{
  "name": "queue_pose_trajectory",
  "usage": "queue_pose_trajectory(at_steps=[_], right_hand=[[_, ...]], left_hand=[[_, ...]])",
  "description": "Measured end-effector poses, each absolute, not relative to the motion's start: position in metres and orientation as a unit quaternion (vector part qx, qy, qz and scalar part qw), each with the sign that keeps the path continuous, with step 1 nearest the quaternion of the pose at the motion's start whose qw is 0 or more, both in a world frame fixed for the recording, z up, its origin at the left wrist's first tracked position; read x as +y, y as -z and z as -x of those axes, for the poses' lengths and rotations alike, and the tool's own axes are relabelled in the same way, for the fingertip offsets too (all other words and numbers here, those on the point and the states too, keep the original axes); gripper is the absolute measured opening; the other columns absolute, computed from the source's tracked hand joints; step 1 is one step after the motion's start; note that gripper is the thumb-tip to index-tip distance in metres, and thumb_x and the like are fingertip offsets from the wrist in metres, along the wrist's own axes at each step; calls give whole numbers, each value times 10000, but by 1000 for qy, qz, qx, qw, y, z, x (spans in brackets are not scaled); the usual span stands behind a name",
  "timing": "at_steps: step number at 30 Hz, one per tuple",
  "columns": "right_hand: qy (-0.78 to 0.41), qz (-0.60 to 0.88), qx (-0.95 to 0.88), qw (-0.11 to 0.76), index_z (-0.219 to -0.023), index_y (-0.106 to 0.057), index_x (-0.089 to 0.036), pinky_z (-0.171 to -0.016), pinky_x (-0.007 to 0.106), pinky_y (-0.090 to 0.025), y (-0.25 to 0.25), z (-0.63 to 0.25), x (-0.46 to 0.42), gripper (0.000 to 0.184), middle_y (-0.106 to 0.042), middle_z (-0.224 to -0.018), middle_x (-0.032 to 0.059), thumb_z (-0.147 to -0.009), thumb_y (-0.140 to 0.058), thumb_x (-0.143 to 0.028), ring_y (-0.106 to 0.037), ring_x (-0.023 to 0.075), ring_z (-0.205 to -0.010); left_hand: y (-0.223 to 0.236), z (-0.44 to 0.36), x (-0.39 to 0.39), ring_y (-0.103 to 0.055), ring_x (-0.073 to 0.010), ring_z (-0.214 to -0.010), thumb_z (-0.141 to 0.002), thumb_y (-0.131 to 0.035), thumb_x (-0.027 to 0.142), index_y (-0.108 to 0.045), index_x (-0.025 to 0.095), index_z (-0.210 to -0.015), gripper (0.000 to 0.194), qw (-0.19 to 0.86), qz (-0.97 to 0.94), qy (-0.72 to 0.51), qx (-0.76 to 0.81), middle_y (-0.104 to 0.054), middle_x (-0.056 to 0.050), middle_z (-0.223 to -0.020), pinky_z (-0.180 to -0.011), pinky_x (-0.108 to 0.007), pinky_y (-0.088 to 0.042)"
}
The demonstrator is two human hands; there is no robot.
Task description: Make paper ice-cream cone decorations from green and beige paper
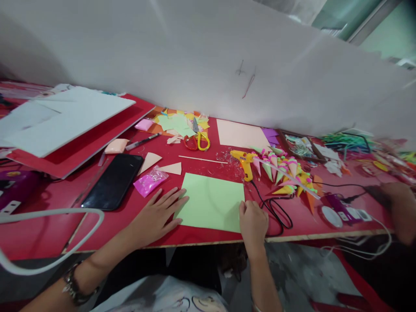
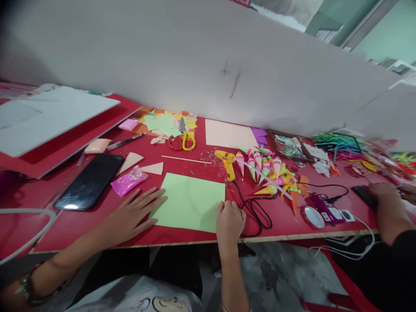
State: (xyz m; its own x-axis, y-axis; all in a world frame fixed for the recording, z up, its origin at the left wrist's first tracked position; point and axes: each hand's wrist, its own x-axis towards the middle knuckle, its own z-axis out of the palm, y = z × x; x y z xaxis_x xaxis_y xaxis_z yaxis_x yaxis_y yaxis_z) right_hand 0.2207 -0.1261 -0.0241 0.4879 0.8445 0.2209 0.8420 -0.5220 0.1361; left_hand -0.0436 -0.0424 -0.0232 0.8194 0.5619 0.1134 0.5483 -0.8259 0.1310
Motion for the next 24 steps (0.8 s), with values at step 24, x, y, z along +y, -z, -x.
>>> queue_pose_trajectory(at_steps=[24], right_hand=[[-93, -872, 475, 78, -825, -539, -176, -567, 265, -335, 18, -217, -120, 283, -651, -644, 67, -874, -282, -285, -615, 181, -597]], left_hand=[[37, -51, -70, -215, -171, -1263, -874, -218, 413, -240, 220, -1312, 479, 91, -962, -113, 232, -275, -19, -1376, -1029, -372, -92]])
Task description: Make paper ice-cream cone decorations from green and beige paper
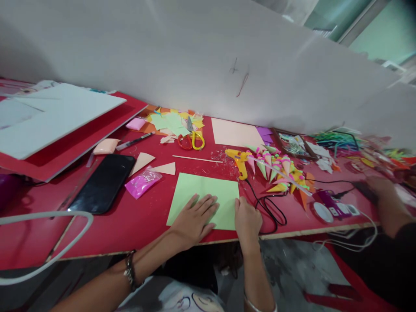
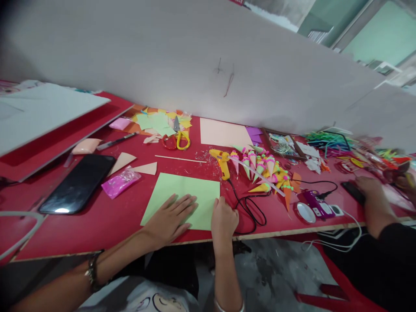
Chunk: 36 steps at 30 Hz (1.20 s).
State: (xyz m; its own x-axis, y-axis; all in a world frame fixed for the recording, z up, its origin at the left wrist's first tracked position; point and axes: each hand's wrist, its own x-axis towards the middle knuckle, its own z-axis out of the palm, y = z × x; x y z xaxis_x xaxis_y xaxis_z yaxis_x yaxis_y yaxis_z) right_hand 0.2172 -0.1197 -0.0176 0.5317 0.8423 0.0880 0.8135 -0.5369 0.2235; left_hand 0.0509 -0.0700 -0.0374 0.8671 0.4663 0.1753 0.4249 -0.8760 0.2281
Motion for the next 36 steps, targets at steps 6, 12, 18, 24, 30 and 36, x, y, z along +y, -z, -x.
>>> queue_pose_trajectory(at_steps=[6, 12, 18, 24, 30, 36], right_hand=[[-83, -882, 458, 73, -827, -551, -163, -569, 258, -351, 18, -218, -118, 322, -645, -648, 88, -878, -267, -307, -614, 172, -597], [-73, -888, 448, 70, -812, -559, -155, -564, 257, -352, 16, -217, -117, 321, -646, -653, 92, -870, -290, -322, -615, 172, -605], [-67, -896, 435, 67, -812, -568, -178, -544, 260, -352, 16, -218, -115, 324, -652, -658, 86, -869, -286, -327, -614, 185, -614], [-62, -902, 423, 62, -804, -576, -172, -535, 251, -350, 17, -219, -114, 349, -653, -672, 94, -866, -288, -358, -613, 184, -623], [-67, -901, 425, 59, -818, -579, -165, -545, 258, -351, 18, -218, -115, 348, -649, -665, 100, -866, -287, -348, -613, 184, -618], [-72, -897, 432, 62, -834, -578, -165, -565, 255, -346, 20, -219, -116, 325, -649, -665, 92, -862, -304, -337, -615, 171, -626]], left_hand=[[36, -51, -70, -216, -174, -1263, -870, -225, 425, -235, 231, -1314, 485, 92, -960, -110, 239, -270, -15, -1378, -1026, -370, -99], [36, -50, -70, -195, -172, -1270, -870, -216, 426, -217, 235, -1319, 487, 102, -960, -102, 242, -247, -12, -1387, -1027, -376, -92], [34, -51, -70, -198, -176, -1269, -870, -219, 422, -225, 229, -1317, 487, 114, -959, -97, 242, -253, -18, -1385, -1027, -378, -87], [33, -51, -71, -196, -177, -1269, -869, -218, 425, -226, 231, -1316, 488, 111, -958, -97, 244, -252, -16, -1385, -1024, -380, -97], [33, -50, -70, -215, -172, -1262, -871, -226, 412, -243, 237, -1309, 472, 103, -959, -102, 243, -274, -10, -1377, -1022, -369, -114], [32, -50, -69, -228, -173, -1256, -863, -246, 419, -239, 245, -1311, 480, 100, -960, -106, 241, -292, -4, -1369, -1019, -364, -131]])
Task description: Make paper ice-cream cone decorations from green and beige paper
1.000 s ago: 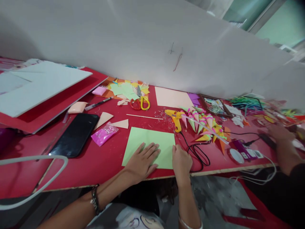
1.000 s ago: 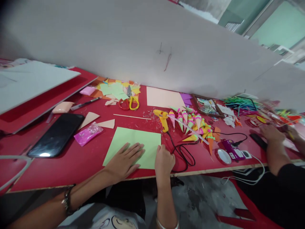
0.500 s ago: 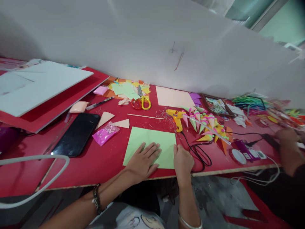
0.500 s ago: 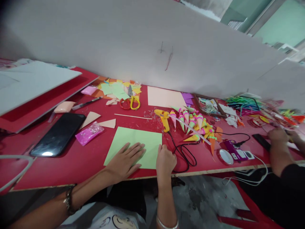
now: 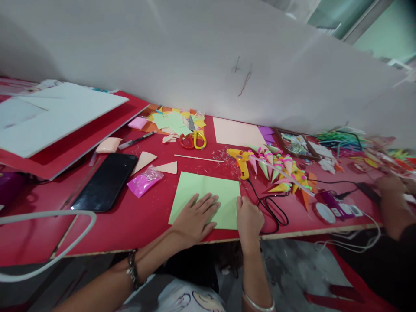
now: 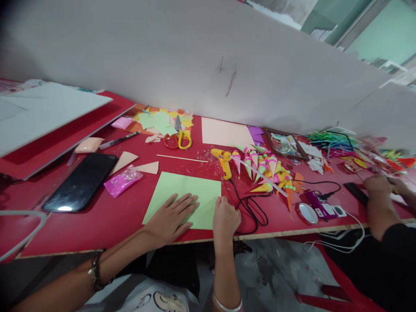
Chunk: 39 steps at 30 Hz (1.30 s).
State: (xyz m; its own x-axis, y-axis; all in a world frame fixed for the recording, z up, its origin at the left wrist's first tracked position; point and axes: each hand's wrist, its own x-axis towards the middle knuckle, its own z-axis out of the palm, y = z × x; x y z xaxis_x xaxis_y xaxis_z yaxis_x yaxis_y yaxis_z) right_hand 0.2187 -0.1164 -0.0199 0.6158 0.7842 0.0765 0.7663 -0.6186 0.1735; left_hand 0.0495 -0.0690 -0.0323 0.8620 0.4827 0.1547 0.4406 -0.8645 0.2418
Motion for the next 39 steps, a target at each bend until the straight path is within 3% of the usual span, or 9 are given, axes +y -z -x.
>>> queue_pose_trajectory(at_steps=[21, 39], right_hand=[[-80, -900, 425, 60, -835, -585, -162, -558, 247, -350, 22, -219, -116, 332, -643, -662, 89, -860, -305, -338, -616, 174, -626], [-84, -895, 436, 49, -801, -568, -170, -541, 268, -341, 20, -220, -117, 304, -631, -632, 76, -857, -303, -308, -600, 186, -588]], left_hand=[[34, -14, -53, -217, -160, -1264, -867, -273, 393, -258, 283, -1301, 448, 79, -963, -97, 237, -263, 7, -1380, -1028, -363, -139], [26, 51, -30, -209, -170, -1268, -822, -288, 521, -185, 320, -1317, 544, 72, -960, -40, 266, -205, 7, -1398, -1036, -374, -102]])
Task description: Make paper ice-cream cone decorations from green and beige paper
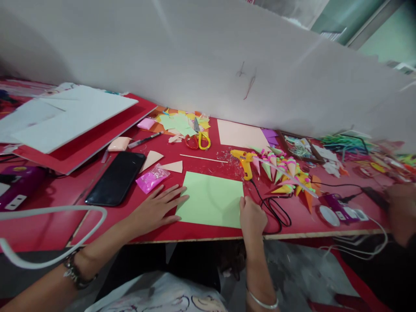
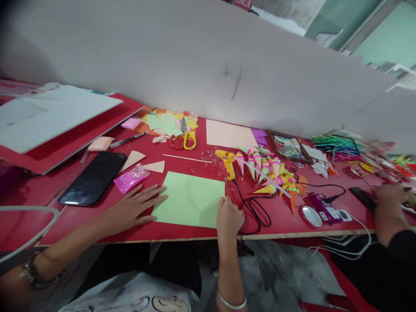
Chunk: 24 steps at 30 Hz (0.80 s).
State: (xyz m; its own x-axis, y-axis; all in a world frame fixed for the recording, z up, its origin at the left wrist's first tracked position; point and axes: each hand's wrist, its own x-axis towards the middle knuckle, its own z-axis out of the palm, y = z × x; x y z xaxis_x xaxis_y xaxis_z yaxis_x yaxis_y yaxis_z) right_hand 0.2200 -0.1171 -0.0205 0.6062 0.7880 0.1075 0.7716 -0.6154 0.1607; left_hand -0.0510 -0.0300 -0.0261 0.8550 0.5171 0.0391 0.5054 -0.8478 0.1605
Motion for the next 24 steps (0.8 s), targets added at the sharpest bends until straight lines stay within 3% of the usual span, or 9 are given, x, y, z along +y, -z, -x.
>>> queue_pose_trajectory(at_steps=[4, 7, 10, 14, 24], right_hand=[[-135, -861, 489, -28, -925, -550, -138, -640, 298, -382, 18, -214, -118, 221, -622, -779, 104, -828, -369, -220, -580, 197, -739], [-181, -770, 599, -123, -1120, -477, -154, -801, 353, -376, 14, -194, -122, 319, -548, -1057, 130, -810, -405, -181, -492, 227, -987], [-180, -697, 672, -172, -1234, -383, -190, -933, 411, -294, 9, -164, -130, 426, -415, -1246, 129, -810, -424, -201, -332, 251, -1178], [-69, -594, 791, -125, -1266, -332, -267, -994, 457, -195, 14, -132, -139, 429, -327, -1342, 50, -842, -375, -317, -248, 229, -1237], [35, -538, 838, -86, -1256, -352, -246, -982, 385, -235, 21, -153, -155, 420, -361, -1333, -4, -859, -326, -382, -307, 185, -1209]], left_hand=[[26, 52, -28, -201, -170, -1270, -814, -291, 535, -172, 327, -1319, 559, 82, -959, -31, 271, -204, 22, -1398, -1036, -369, -98], [26, 51, -28, -192, -173, -1273, -811, -292, 541, -171, 331, -1319, 563, 83, -957, -27, 275, -200, 27, -1399, -1036, -371, -91], [26, 50, -27, -188, -173, -1274, -812, -293, 539, -160, 335, -1320, 564, 80, -957, -21, 278, -196, 30, -1400, -1031, -372, -105], [27, 50, -28, -193, -170, -1273, -812, -290, 541, -168, 332, -1319, 562, 74, -958, -21, 275, -200, 33, -1399, -1026, -361, -125], [26, 51, -29, -205, -184, -1268, -818, -296, 525, -161, 311, -1326, 568, 63, -961, -27, 268, -200, 15, -1399, -1026, -369, -119]])
